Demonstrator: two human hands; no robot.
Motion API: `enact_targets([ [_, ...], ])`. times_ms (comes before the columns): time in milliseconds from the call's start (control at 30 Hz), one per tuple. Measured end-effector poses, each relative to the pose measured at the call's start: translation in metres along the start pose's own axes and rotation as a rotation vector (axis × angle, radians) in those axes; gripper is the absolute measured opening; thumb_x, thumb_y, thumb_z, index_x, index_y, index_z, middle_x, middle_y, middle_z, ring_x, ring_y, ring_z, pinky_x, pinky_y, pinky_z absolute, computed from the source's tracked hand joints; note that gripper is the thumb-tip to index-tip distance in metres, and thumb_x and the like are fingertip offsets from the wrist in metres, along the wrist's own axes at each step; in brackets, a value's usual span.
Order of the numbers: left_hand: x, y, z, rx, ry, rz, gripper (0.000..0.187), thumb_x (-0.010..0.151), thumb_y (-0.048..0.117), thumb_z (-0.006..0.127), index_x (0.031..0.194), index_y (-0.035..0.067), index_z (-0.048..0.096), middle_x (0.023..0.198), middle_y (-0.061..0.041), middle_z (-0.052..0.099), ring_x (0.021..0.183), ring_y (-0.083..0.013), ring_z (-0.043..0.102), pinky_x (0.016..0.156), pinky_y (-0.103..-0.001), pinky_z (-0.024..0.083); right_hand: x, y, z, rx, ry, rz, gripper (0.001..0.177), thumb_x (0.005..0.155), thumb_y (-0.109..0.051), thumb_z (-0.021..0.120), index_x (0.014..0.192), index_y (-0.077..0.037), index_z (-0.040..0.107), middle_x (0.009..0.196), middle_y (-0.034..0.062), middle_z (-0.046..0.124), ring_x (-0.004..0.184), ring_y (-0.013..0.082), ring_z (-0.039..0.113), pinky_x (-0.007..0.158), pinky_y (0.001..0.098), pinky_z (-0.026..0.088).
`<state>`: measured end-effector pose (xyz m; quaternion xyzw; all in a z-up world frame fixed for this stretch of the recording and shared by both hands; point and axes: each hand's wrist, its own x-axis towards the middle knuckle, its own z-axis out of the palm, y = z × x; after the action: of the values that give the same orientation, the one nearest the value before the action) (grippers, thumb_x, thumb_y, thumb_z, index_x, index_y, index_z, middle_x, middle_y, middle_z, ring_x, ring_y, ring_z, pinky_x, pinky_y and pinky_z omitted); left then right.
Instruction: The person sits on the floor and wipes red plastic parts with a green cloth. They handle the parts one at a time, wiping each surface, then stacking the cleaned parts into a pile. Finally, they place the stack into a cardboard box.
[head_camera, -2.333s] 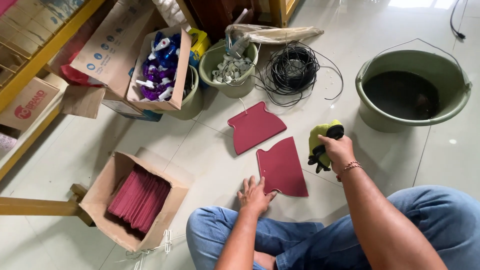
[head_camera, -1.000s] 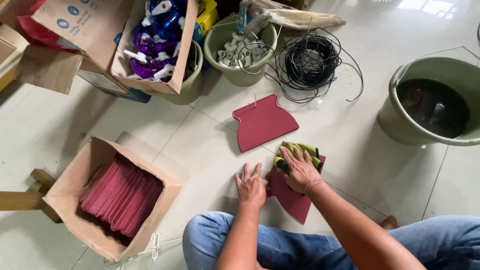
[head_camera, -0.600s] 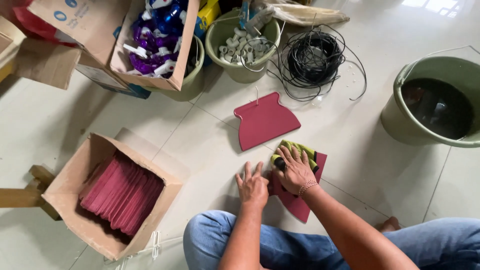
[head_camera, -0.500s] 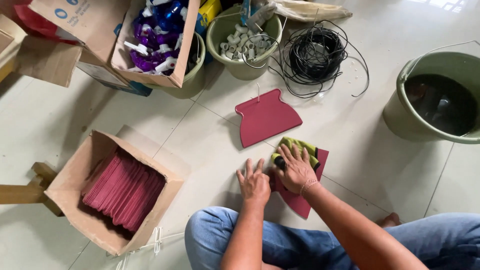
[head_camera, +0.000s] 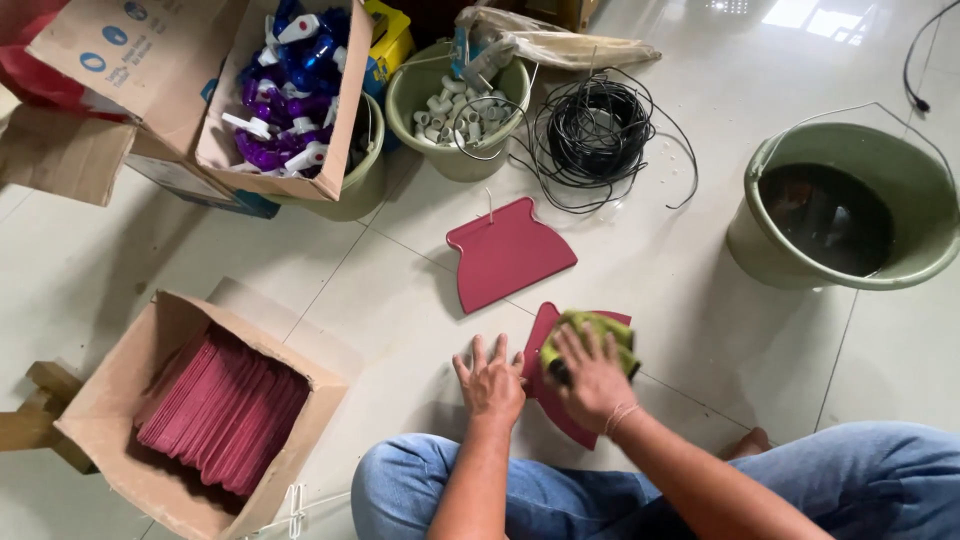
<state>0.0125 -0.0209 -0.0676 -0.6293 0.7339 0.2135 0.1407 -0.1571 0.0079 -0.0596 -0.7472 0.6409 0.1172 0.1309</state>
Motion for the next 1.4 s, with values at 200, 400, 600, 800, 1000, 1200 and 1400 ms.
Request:
enact_targets([
  [200,-0.011,0.003,-0.013,-0.033,0.0,-0.02,0.045,0.099,0.038,0.06,0.144,0.041,0.056,0.171,0.008,0.028,0.16,-0.0334,0.012,0.121,-0.071,0.009,0.023,0.069,0.032,0.148,0.042,0.035,0.09,0.088,-0.038,0.061,0.167,-0.026,0.019,0.173,-0.0012,0.018,0.156,0.0378,0.02,0.125,0.0586,0.022],
  [400,0.007,-0.003,0.015,-0.176,0.103,-0.055,0.044,0.092,0.037,0.071,0.136,0.039,0.065,0.165,0.008,0.04,0.158,-0.0299,0.021,0.124,-0.064,0.012,0.055,0.18,0.041,0.282,-0.125,0.434,0.076,0.091,-0.053,0.055,0.161,-0.037,0.03,0.173,-0.0082,0.018,0.147,0.0291,0.046,0.123,0.0453,0.037],
  [600,-0.006,0.024,0.009,-0.336,0.158,-0.213,0.07,0.087,0.065,0.069,0.141,0.025,0.051,0.133,-0.003,0.055,0.133,-0.0258,0.046,0.107,-0.051,0.042,0.015,0.136,-0.026,0.424,-0.05,0.59,0.048,0.086,-0.045,0.061,0.133,-0.043,0.066,0.134,-0.0024,0.073,0.125,0.0251,0.068,0.107,0.0436,0.055],
  [800,-0.03,0.046,-0.037,-0.262,0.003,-0.128,0.107,0.073,0.049,0.091,0.15,0.014,0.025,0.137,-0.018,0.047,0.137,-0.0387,0.042,0.114,-0.054,0.034,0.022,0.113,-0.003,0.405,-0.043,0.471,0.111,0.081,-0.058,0.08,0.166,-0.031,0.014,0.172,0.0073,0.021,0.159,0.0338,0.015,0.123,0.0658,0.018],
  [1000,-0.02,0.042,-0.029,-0.502,0.047,-0.168,0.087,0.06,0.028,0.101,0.124,0.015,0.043,0.135,-0.016,0.038,0.13,-0.0438,0.054,0.107,-0.058,0.049,0.011,0.101,-0.023,0.504,-0.01,0.419,0.101,0.086,-0.052,0.077,0.166,-0.027,0.02,0.169,0.0078,0.031,0.157,0.0338,0.023,0.124,0.0606,0.022],
  [1200,-0.015,-0.007,-0.021,-0.763,0.272,-0.046,0.02,0.097,0.016,0.069,0.114,0.016,0.06,0.11,-0.016,0.074,0.113,-0.0403,0.07,0.096,-0.05,0.054,0.021,0.093,-0.019,0.719,-0.053,0.253,0.09,0.09,-0.059,0.071,0.163,-0.023,0.032,0.167,0.008,0.037,0.157,0.0333,0.027,0.126,0.0572,0.025],
  [1400,0.002,-0.07,-0.031,-1.107,0.328,0.009,0.013,0.099,0.011,0.066,0.112,0.012,0.068,0.083,-0.009,0.074,0.062,-0.0115,0.065,0.052,-0.022,0.057,0.01,0.077,-0.043,0.937,-0.093,0.256,0.101,0.087,-0.074,0.061,0.166,-0.032,0.013,0.159,0.0128,0.048,0.15,0.0309,0.041,0.125,0.0518,0.031],
])
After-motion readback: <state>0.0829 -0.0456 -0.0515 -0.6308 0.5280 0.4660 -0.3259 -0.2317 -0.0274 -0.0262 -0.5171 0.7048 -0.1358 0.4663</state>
